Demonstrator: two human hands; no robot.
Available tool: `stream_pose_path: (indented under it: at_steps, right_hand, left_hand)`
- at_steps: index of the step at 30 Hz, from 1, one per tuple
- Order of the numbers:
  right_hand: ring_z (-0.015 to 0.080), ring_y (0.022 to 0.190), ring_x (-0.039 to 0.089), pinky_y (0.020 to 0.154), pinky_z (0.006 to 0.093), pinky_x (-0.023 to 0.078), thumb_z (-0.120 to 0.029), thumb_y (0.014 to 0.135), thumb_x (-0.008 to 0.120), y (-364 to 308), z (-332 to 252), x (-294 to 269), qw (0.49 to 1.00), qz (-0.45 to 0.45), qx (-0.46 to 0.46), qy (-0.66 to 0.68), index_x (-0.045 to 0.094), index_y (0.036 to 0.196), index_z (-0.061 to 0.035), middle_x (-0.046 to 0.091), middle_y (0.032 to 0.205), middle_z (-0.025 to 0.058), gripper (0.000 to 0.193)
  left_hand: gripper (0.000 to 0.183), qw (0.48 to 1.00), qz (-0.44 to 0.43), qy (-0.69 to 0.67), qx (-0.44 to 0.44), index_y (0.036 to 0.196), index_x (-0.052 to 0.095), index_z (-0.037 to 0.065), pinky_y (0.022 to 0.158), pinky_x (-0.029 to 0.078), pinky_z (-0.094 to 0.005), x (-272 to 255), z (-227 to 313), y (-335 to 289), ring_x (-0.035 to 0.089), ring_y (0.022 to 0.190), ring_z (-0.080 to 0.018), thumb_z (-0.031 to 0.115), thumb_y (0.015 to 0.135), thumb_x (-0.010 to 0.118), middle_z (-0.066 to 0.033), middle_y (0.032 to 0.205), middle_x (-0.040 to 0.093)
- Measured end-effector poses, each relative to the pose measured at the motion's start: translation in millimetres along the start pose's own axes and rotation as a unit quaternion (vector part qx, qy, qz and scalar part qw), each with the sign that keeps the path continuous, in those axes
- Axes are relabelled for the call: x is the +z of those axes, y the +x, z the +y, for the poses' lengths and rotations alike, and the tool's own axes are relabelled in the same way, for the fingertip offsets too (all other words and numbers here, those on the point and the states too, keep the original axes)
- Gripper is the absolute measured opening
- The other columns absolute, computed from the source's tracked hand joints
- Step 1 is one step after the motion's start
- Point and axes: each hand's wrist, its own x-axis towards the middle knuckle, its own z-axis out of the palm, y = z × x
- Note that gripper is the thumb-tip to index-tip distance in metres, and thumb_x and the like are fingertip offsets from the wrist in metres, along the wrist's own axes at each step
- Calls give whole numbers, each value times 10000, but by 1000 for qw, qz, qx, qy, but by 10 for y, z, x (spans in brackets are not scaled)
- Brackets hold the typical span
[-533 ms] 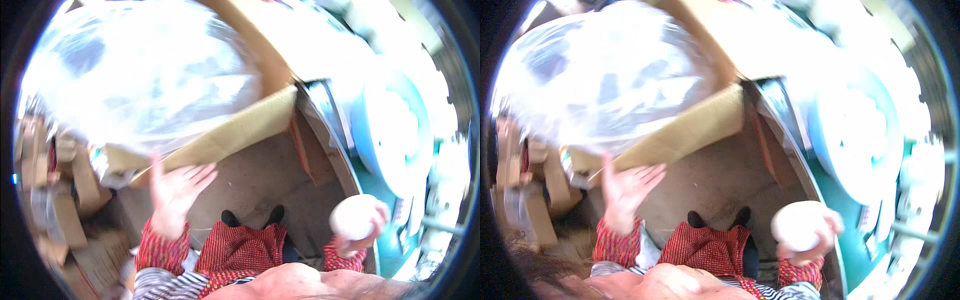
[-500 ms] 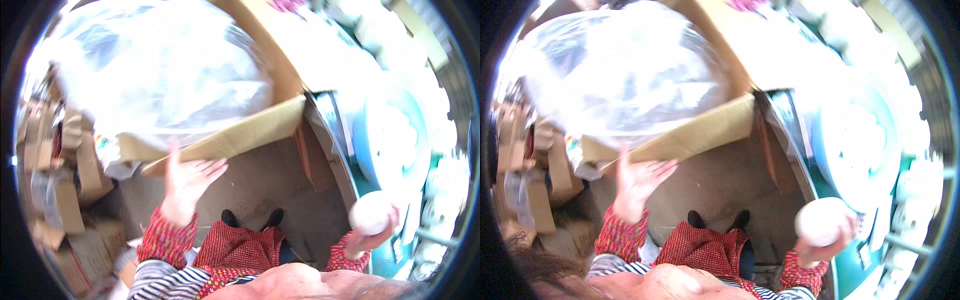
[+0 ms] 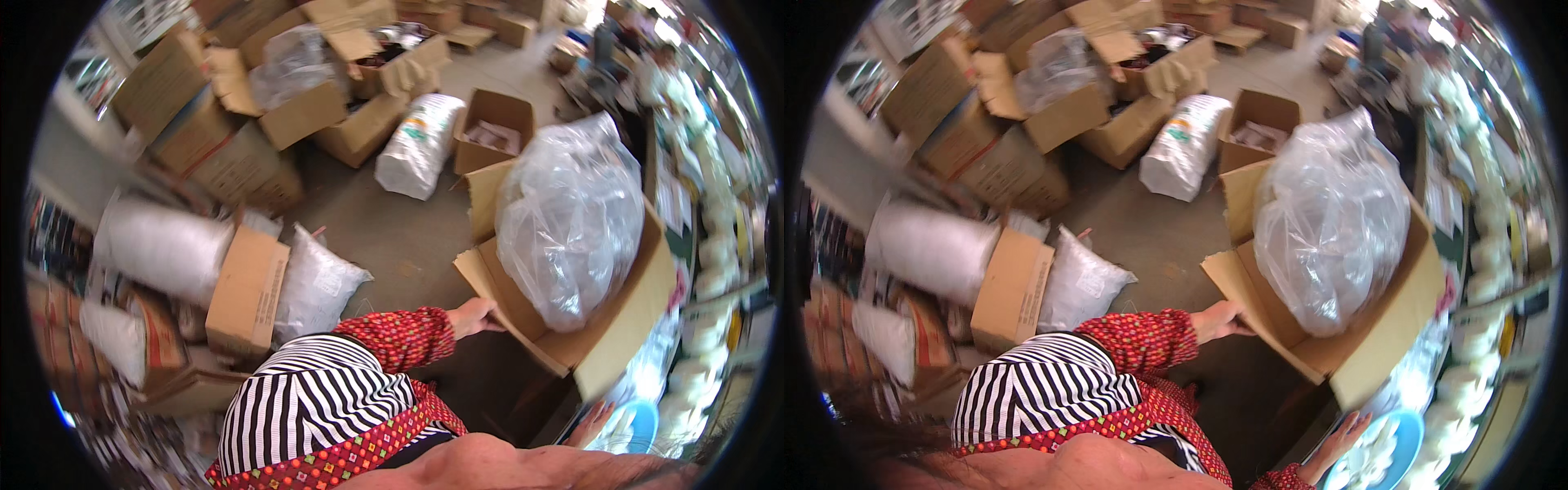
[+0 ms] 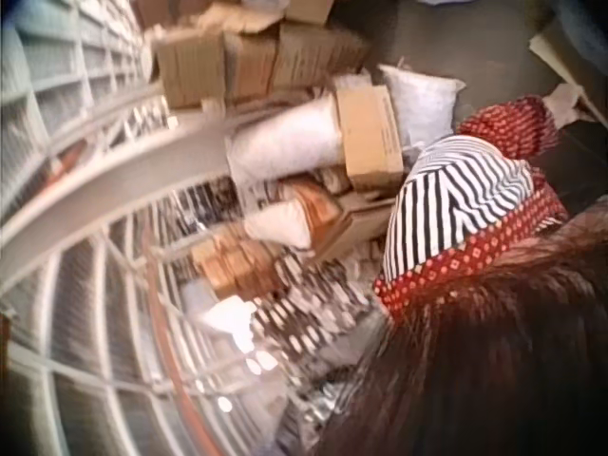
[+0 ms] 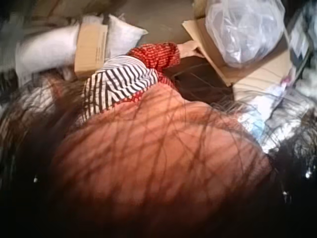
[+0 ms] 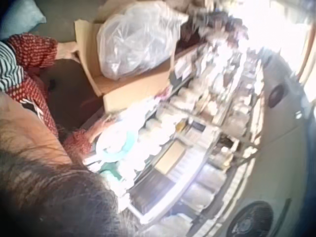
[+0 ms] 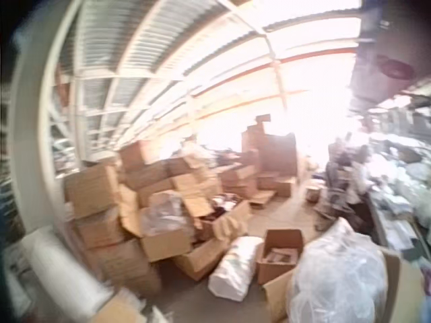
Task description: The person assembles white plastic pitchers by attaching lids and applying decorative stickers. They pick up each pitcher, secure the lid, then peel and press a sticker onto the body before placing the finished unit aside.
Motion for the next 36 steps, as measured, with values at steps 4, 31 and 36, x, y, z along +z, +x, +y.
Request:
stream_pose_path:
  at_steps: [4, 31, 36]
  right_hand:
    - [316, 1143, 560, 956, 542, 430, -807, 902, 546, 244, 185, 524, 914, -228, 285, 175, 520, 1469, -169, 569, 1298, 156, 855]
    - [262, 1030, 711, 872, 414, 594, -201, 985, 609, -538, -5576, 5125, 749, -559, -22, 354, 626, 1304, 29, 713, 1182, 161, 393]
    - [274, 1083, 700, 941, 443, 591, -263, 1007, 606, -119, -7436, 5786, 685, -599, -2, 415, 614, 1316, 20, 702, 1223, 165, 418]
  left_hand:
    - [350, 998, 12, 61, 20, 1197, 624, -33, 900, 606, -583, -587, 302, -1474, 699, 1055, -380, 57, 860, 594, -196, 1123, 704]
    - [391, 830, 218, 129, 496, 1259, 610, -26, 764, 658, -389, -1920, 3621, -5090, 754, 925, -241, 248, 987, 670, -128, 1079, 725]
    - [680, 723, 135, 318, 599, 1482, 475, -25, 1018, 517, -347, -1468, 5590, -5844, 577, 1275, -172, 427, 1011, 667, -124, 1368, 607]
